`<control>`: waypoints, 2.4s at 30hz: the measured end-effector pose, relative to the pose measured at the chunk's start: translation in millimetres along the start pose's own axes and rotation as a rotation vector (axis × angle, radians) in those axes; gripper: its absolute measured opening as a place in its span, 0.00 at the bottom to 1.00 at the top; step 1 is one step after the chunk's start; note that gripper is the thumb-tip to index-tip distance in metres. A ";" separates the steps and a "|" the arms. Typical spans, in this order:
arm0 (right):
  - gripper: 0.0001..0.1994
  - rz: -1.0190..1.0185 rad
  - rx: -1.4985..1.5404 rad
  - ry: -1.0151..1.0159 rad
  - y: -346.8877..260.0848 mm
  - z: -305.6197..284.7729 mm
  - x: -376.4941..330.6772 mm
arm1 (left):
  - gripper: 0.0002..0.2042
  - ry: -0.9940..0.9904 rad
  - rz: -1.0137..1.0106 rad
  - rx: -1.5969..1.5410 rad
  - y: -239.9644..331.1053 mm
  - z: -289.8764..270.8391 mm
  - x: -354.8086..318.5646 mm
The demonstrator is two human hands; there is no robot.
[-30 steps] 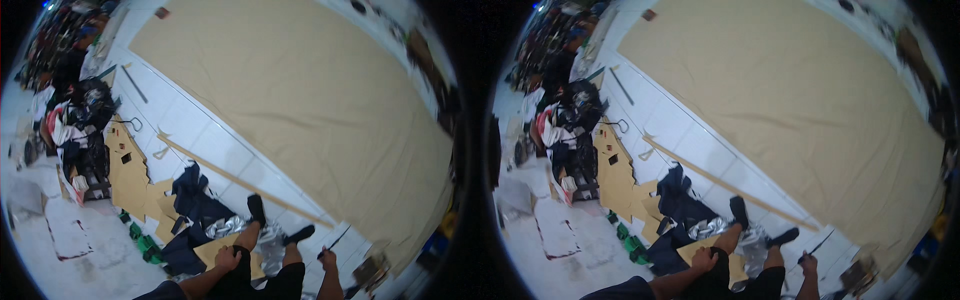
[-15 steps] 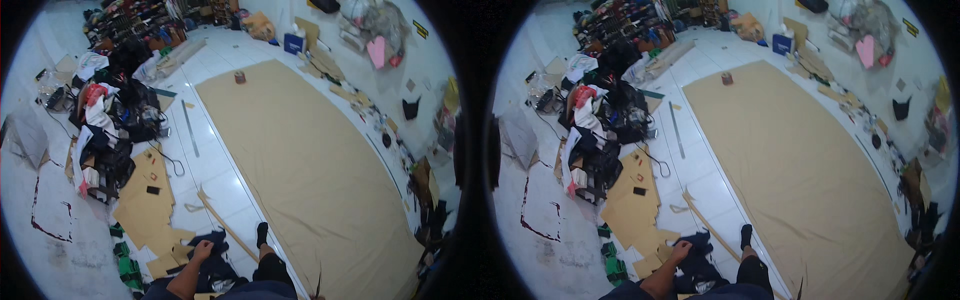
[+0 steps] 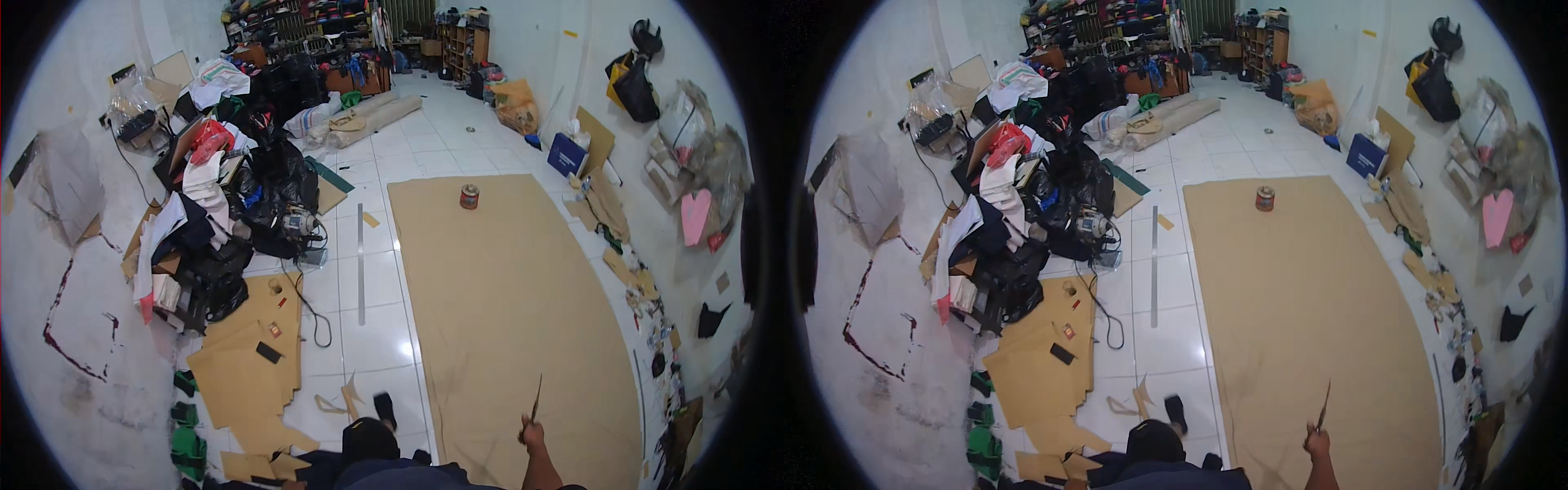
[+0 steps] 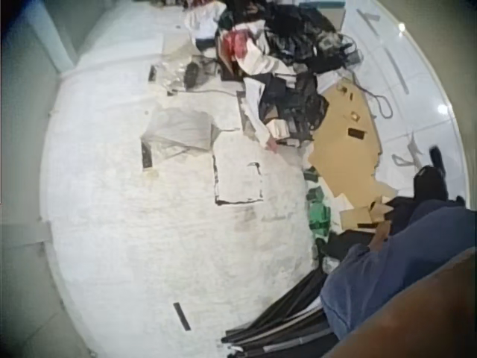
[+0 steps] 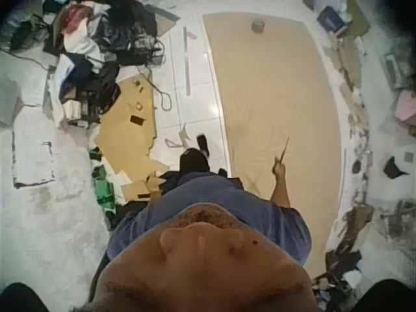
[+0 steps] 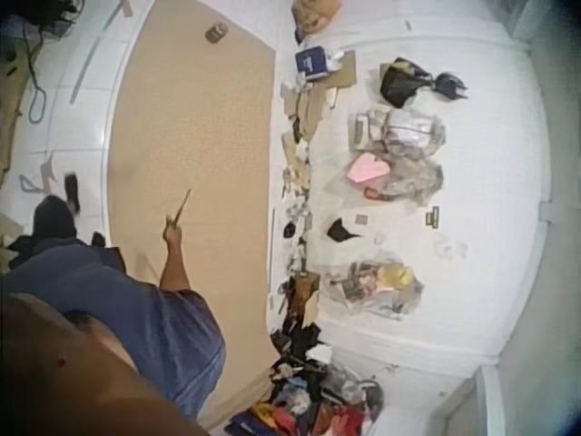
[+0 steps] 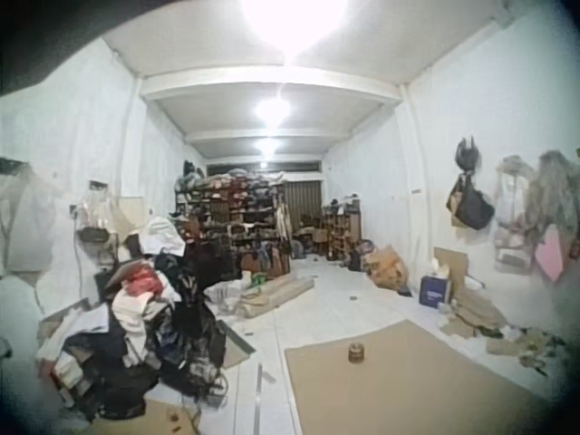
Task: Cutting a large section of tan fabric using large shears on a workshop floor.
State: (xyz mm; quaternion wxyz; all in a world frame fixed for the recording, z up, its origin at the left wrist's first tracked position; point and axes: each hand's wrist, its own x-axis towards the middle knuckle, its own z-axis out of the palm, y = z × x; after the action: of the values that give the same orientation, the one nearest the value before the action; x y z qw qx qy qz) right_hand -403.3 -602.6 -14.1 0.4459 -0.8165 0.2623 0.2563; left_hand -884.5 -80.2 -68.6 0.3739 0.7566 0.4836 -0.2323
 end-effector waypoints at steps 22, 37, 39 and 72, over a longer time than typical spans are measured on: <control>0.37 0.569 -0.661 -0.040 -314.6 242.3 117.1 | 0.12 0.146 0.088 -0.476 456.0 -359.3 501.1; 0.37 -0.264 -0.491 -0.070 -943.4 522.4 402.8 | 0.11 -0.184 0.178 -0.150 614.7 -485.5 721.4; 0.38 -0.290 -0.560 -0.087 -973.7 553.3 421.7 | 0.12 -0.234 0.362 -0.153 647.4 -524.0 774.1; 0.24 -0.022 -0.036 -0.276 -1396.2 885.5 692.2 | 0.16 -0.583 1.029 0.975 1414.1 -874.8 1357.6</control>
State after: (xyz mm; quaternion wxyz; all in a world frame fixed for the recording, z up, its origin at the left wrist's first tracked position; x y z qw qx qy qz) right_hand 856.4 671.8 -53.7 0.4656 -0.7842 0.1849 0.3661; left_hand 963.2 1011.4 -18.7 0.1712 0.8739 -0.2052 -0.4061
